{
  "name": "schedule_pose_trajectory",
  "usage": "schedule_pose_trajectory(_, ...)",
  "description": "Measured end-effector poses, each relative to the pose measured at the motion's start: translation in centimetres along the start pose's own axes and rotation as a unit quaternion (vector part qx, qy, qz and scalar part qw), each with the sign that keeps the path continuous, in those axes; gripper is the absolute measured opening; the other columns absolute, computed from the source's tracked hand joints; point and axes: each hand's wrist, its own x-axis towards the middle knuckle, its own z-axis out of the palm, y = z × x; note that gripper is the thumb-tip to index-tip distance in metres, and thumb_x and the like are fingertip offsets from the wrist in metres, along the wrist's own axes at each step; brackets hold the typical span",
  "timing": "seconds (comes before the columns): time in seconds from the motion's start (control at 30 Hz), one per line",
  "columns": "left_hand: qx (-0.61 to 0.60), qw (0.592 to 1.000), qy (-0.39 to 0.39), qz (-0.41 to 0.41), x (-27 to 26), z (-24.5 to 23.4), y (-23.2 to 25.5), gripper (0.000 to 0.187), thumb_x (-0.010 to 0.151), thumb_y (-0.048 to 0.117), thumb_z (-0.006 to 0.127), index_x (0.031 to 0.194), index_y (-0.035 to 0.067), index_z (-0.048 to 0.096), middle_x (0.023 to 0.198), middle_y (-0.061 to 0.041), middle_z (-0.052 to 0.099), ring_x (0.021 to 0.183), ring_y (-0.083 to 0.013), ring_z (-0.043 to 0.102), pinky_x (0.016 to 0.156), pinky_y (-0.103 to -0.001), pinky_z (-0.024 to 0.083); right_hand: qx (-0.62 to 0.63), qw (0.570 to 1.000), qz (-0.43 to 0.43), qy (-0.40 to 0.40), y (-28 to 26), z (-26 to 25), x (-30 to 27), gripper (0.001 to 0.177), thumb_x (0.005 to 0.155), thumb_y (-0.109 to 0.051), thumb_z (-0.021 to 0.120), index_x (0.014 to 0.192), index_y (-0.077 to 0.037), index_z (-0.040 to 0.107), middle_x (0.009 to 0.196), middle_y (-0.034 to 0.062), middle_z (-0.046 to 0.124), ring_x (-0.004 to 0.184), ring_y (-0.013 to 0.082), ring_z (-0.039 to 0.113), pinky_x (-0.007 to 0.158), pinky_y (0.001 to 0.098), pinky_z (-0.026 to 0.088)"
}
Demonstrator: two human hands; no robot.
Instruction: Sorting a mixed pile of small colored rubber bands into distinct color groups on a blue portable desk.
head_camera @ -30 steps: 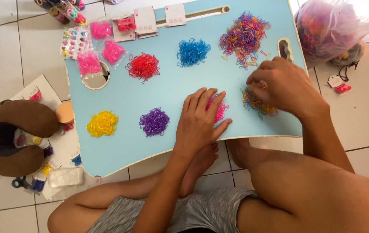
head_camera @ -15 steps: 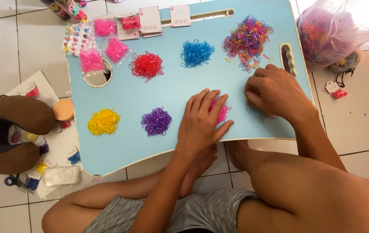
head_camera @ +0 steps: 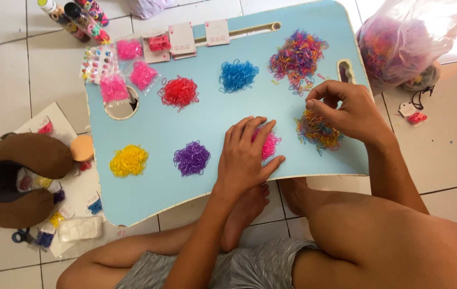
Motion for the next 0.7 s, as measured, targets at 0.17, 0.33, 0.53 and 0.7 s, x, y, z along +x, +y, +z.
schedule_pose_trajectory(0.17,-0.059,0.998,-0.018,-0.028,1.9,-1.0,0.8,0.063,0.093,0.039,0.072,0.145,0.008,0.054,0.128,-0.018,0.062,0.126,-0.0399,0.056,0.107,-0.056,0.042,0.052,0.999,-0.01,-0.006,-1.6,-0.1,0.0,0.013,0.092,-0.004,0.078,0.105,-0.005,0.078,0.079,0.0156,0.073,0.067,0.0266,0.061,0.069,0.0413,0.051)
schedule_pose_trajectory(0.33,-0.117,0.993,0.012,-0.012,4.9,-2.2,1.8,0.03,0.105,0.03,0.058,0.127,0.012,0.068,0.099,-0.006,0.071,0.108,-0.0287,0.064,0.1,-0.048,0.047,0.06,0.996,-0.06,-0.021,-3.6,-0.5,-0.1,0.019,0.086,-0.005,0.083,0.105,-0.005,0.077,0.082,0.0155,0.077,0.06,0.0257,0.062,0.067,0.0392,0.05)
schedule_pose_trajectory(0.53,-0.164,0.984,0.064,0.001,5.6,-2.2,1.9,0.014,0.102,0.029,0.065,0.103,0.019,0.074,0.083,0.002,0.072,0.096,-0.0195,0.065,0.095,-0.04,0.048,0.07,0.994,-0.076,-0.024,-4.0,-0.4,-0.4,0.02,0.085,-0.005,0.083,0.104,-0.006,0.076,0.084,0.0125,0.079,0.053,0.0238,0.06,0.064,0.0377,0.049)
schedule_pose_trajectory(0.7,-0.178,0.983,0.038,0.008,5.8,-3.4,2.2,0.01,0.099,0.021,0.069,0.098,0.012,0.074,0.081,-0.006,0.073,0.091,-0.0256,0.068,0.094,-0.044,0.05,0.064,0.995,-0.067,-0.039,-4.4,-0.2,-0.6,0.016,0.083,-0.003,0.082,0.098,-0.005,0.076,0.082,0.0148,0.079,0.049,0.0257,0.056,0.057,0.0386,0.046)
